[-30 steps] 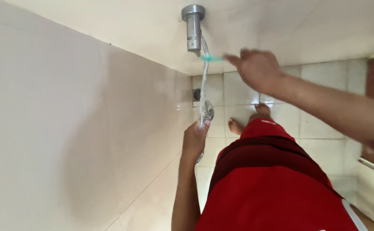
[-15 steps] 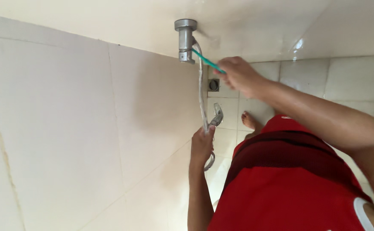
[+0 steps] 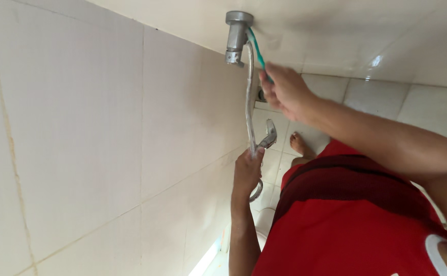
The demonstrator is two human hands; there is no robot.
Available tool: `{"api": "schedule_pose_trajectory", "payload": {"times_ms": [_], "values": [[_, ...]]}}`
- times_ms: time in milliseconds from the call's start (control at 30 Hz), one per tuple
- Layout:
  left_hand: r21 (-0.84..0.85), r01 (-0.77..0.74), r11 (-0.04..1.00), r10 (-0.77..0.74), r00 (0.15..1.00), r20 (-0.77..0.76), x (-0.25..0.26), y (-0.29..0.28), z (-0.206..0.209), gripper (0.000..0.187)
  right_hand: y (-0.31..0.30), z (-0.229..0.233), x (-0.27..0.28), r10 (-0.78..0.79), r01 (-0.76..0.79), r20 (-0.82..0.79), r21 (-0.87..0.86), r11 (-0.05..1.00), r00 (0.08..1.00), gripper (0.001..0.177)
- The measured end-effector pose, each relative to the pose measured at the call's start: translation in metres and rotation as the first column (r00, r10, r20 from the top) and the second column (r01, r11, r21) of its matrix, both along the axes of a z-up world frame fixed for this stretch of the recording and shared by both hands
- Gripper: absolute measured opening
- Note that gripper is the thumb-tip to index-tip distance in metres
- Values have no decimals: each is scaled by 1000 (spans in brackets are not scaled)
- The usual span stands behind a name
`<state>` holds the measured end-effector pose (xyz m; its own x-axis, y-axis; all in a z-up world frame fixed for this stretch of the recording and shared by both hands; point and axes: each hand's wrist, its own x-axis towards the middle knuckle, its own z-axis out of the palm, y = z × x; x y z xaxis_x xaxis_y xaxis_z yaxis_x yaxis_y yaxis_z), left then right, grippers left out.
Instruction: The person scrubs a flexible metal shower hose with a toothbrush while water runs from the shower head. The person holds the hose with one hand and scrubs with the other, moving along the length of the hose.
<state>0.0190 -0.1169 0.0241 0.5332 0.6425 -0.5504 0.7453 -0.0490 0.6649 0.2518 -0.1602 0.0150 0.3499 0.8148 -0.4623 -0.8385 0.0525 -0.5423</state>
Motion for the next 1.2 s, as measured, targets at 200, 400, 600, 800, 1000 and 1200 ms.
{"api": "schedule_pose_trajectory", "payload": {"times_ms": [200,400,600,800,1000,1200], "values": [[11,-10,1000,10,998,55,1,-7,4,38,-18,28,-7,31,-34,47,57,998,998,26],[31,-31,999,31,999,-22,11,-6,7,45,-5,35,-3,95,-89,147,-50,995,985,24],[42,7,999,-7,1000,5,13,-5,4,42,-12,38,-9,77,-79,141,7,997,987,21],[13,0,1000,0,1000,1,11,-7,-1,42,-3,-8,-13,89,-101,200,53,993,976,28],[5,-29,1000,29,1000,9,15,-1,1,45,-56,-28,24,62,47,926,-86,995,372,36],[1,-17,1000,17,1000,-10,14,1,-1,44,-39,-2,44,339,237,916,-287,928,-214,25]]}}
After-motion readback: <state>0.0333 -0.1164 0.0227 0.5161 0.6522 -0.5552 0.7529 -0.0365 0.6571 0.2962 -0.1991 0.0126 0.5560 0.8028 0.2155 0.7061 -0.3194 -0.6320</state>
